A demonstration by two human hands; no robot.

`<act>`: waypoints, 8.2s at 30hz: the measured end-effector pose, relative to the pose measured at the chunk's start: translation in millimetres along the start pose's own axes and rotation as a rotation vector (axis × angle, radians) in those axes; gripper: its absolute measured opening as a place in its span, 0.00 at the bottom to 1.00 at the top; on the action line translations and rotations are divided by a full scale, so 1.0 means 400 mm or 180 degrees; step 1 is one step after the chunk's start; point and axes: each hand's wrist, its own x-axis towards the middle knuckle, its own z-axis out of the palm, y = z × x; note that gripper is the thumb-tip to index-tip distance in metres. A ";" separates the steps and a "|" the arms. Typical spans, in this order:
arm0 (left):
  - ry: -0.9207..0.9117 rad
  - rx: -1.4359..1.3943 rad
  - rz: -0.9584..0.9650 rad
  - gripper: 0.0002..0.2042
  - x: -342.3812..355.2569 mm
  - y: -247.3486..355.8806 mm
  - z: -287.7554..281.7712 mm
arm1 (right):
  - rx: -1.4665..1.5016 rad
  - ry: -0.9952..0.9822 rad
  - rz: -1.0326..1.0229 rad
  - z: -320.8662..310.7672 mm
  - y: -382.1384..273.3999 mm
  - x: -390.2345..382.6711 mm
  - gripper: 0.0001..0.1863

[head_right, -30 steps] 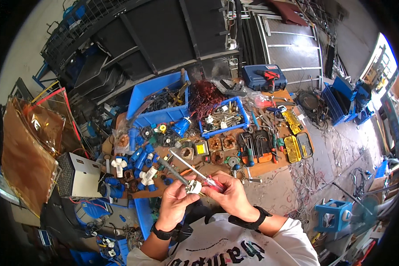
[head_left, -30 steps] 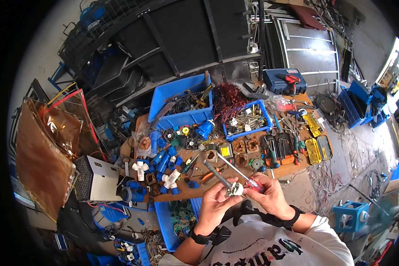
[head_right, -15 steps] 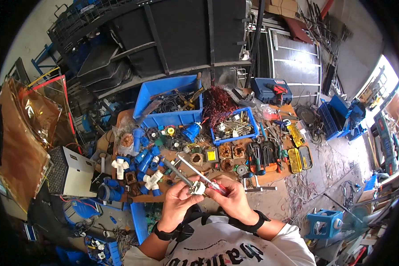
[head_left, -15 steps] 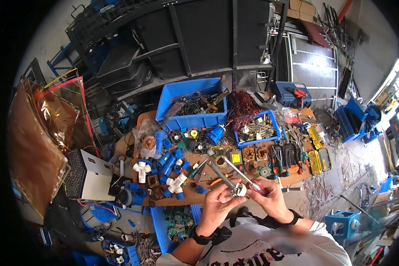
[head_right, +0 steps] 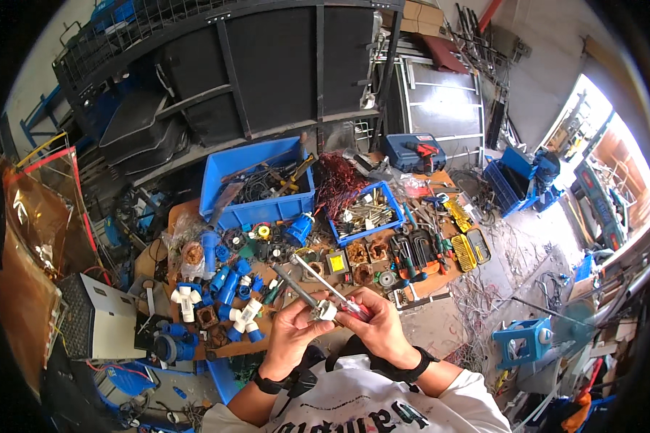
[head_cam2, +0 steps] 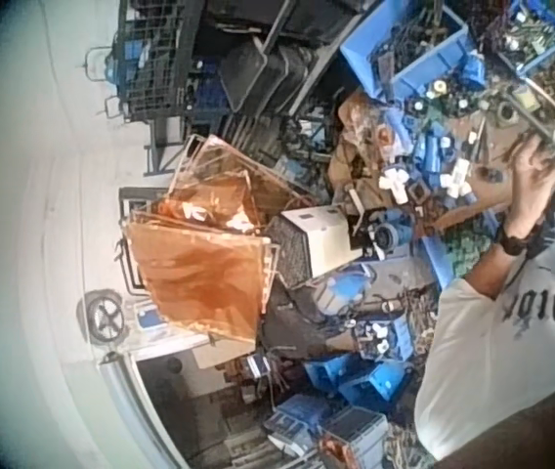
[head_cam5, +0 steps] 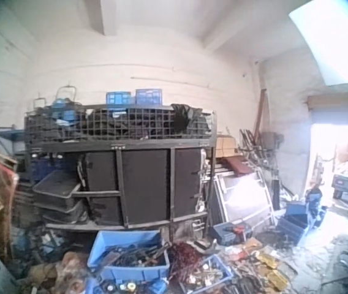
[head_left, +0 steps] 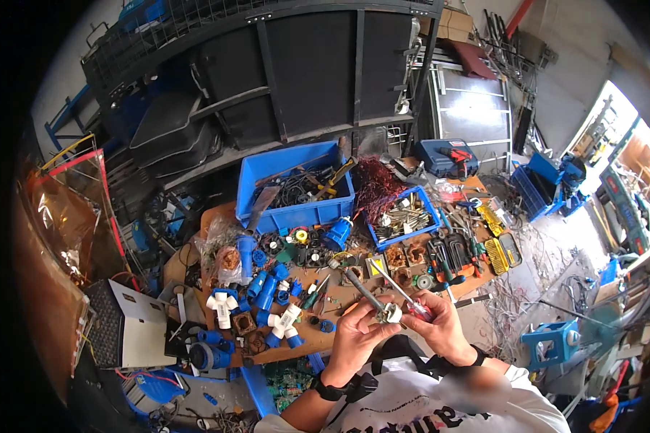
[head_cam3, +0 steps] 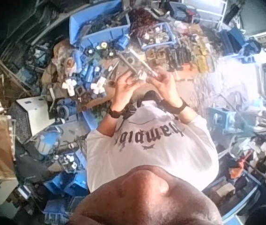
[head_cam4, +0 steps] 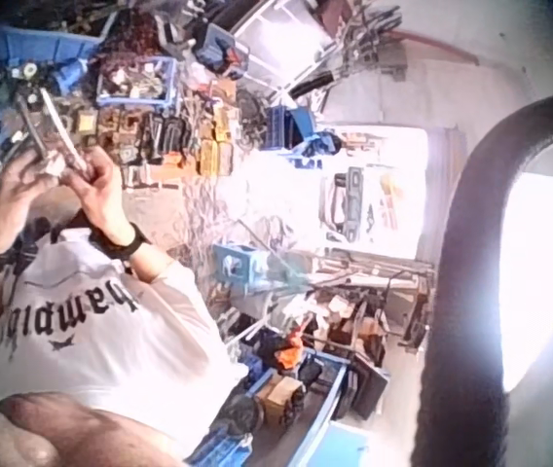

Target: The person uses a screwdriver to manipulate the internal components of a white electrical connector. They repeatedly insert the tool into the connector's slots and turn it, appearing to adjust or tighten internal terminals. The person holds the connector in one hand and the screwdriver in the other throughout the process.

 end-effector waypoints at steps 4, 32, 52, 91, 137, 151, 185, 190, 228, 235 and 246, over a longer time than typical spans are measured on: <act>-0.0118 0.0009 -0.0065 0.25 0.003 0.011 -0.008 | 0.0065 0.0014 0.0243 0.002 0.000 -0.007 0.08; -0.0267 0.0597 0.0374 0.23 -0.004 0.074 -0.018 | -0.0173 -0.0141 0.0231 0.023 -0.061 0.007 0.10; -0.0217 0.1294 0.0602 0.19 -0.011 0.088 0.011 | -0.0880 0.0143 -0.0466 0.028 -0.052 0.005 0.10; -0.0459 0.1633 0.0731 0.25 0.016 0.134 0.028 | 0.0565 -0.0155 0.0443 0.013 -0.041 0.007 0.08; 0.0206 0.0437 0.0640 0.25 -0.030 0.114 -0.027 | 0.1097 -0.0076 0.0575 0.069 -0.081 -0.023 0.07; -0.0067 0.0962 0.1049 0.25 -0.025 0.132 0.021 | 0.1102 -0.0085 0.0422 0.050 -0.070 -0.037 0.07; -0.0172 0.1501 0.1252 0.23 0.029 0.036 0.070 | -0.0453 -0.1124 0.0386 -0.260 -0.161 -0.100 0.18; -0.0115 0.1757 0.1247 0.19 0.055 -0.005 0.148 | -0.0547 -0.1157 0.0339 -0.358 -0.155 -0.102 0.18; -0.0286 0.2177 0.1422 0.18 0.152 -0.122 0.322 | -0.0535 -0.1065 -0.0230 -0.576 -0.161 -0.149 0.19; -0.0077 0.2233 0.1461 0.21 0.141 -0.130 0.328 | -0.0578 -0.1118 -0.0243 -0.569 -0.179 -0.155 0.18; -0.0225 0.2180 0.1848 0.18 0.144 -0.132 0.316 | 0.1959 -0.1715 0.1684 -0.573 -0.134 -0.144 0.17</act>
